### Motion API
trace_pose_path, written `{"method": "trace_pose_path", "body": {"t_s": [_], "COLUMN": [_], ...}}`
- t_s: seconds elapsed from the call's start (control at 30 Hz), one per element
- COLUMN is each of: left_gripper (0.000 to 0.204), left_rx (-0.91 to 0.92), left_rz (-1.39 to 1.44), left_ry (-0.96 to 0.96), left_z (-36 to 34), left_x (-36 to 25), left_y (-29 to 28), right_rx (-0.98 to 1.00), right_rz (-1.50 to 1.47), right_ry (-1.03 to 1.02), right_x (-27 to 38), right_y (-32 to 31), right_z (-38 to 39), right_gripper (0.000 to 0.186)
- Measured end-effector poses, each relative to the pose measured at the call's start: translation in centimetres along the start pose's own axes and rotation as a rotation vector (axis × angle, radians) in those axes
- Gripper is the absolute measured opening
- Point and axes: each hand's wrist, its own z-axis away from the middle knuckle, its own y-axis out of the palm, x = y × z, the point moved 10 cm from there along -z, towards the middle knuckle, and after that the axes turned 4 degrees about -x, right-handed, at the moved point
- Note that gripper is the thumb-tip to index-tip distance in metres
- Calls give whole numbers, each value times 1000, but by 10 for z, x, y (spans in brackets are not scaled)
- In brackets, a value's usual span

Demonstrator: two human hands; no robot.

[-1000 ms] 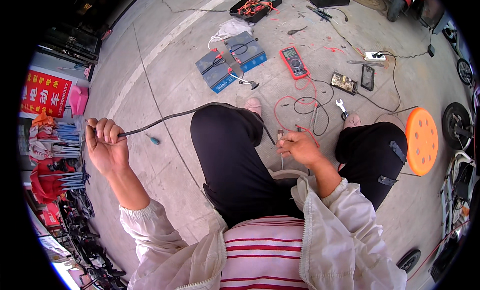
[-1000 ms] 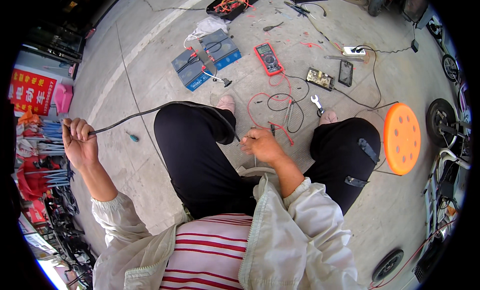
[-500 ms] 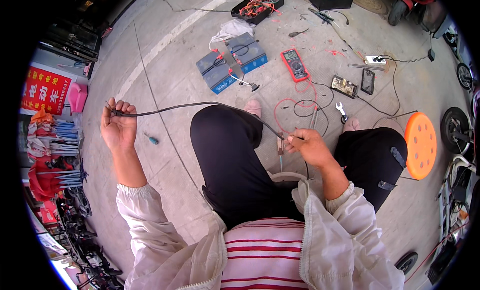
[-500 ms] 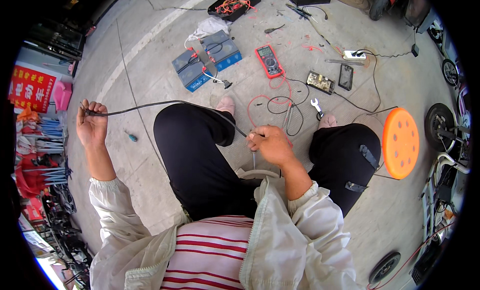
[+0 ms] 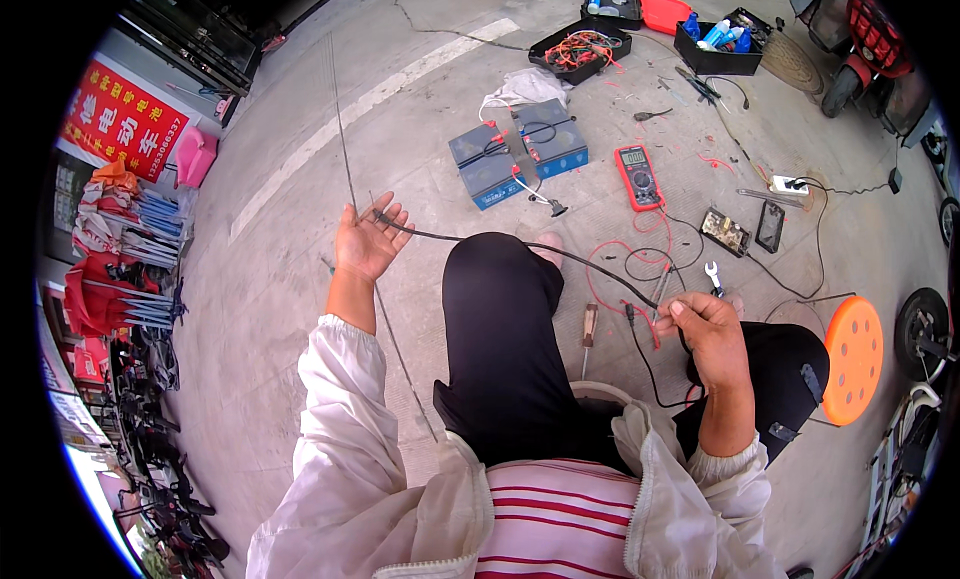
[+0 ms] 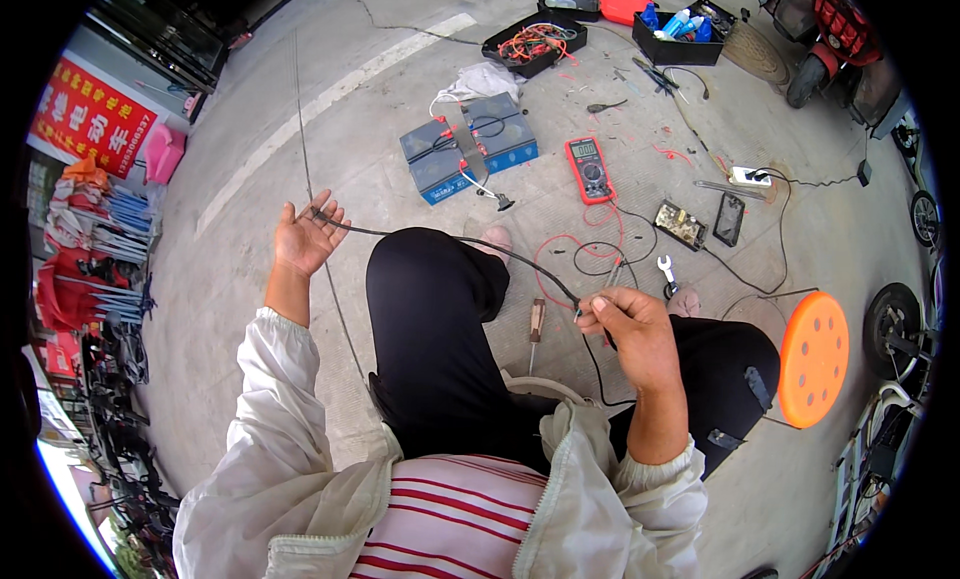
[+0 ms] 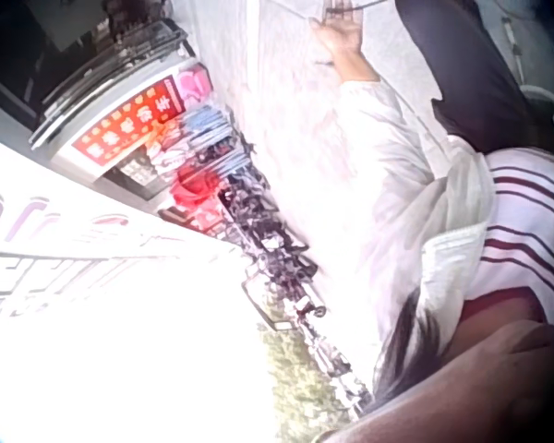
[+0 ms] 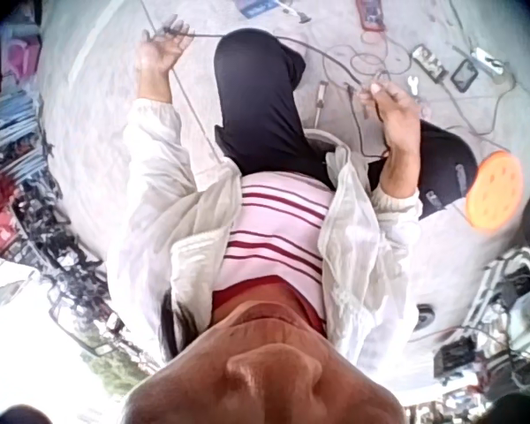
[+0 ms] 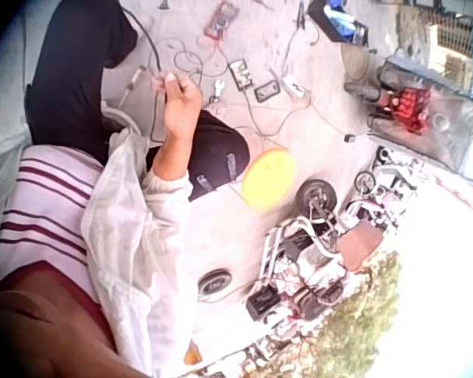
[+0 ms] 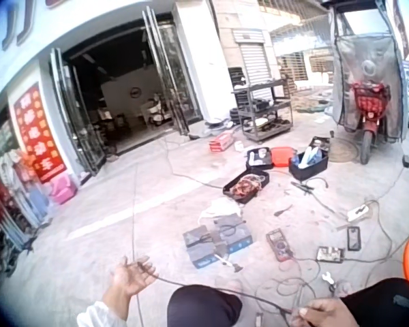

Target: The person sits on the floor and works on a small electronic component, twisting wires and applying black tape to secure connections. The person handles wires and tape while surrounded by tools and electronic parts.

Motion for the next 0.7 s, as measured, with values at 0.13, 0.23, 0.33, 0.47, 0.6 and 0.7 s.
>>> {"method": "trace_pose_path", "body": {"t_s": [0.13, 0.23, 0.33, 0.47, 0.6, 0.7], "left_gripper": [76, 70, 63, 48, 39, 33], "left_rx": [0, -262, -733, 119, 1033, 1242], "left_rz": [-25, -156, -564, -899, -1421, -1456], "left_ry": [-49, -49, 205, 486, 683, 455], "left_z": [5, -1, 14, 59, 152, 151], "left_x": [4, -2, -28, 15, 137, 200], "left_y": [1, -38, -56, 136, 276, 275], "right_rx": [-7, 3, 24, 48, 19, 20], "right_rz": [-13, -46, 6, 78, 181, 158], "right_ry": [-30, -38, -30, -27, -43, -70], "right_x": [3, 6, 8, 13, 17, 20], "right_y": [0, 3, 9, 17, 17, 22], "right_z": [1, 2, 3, 7, 11, 14], "right_gripper": [21, 21, 22, 21, 20, 20]}}
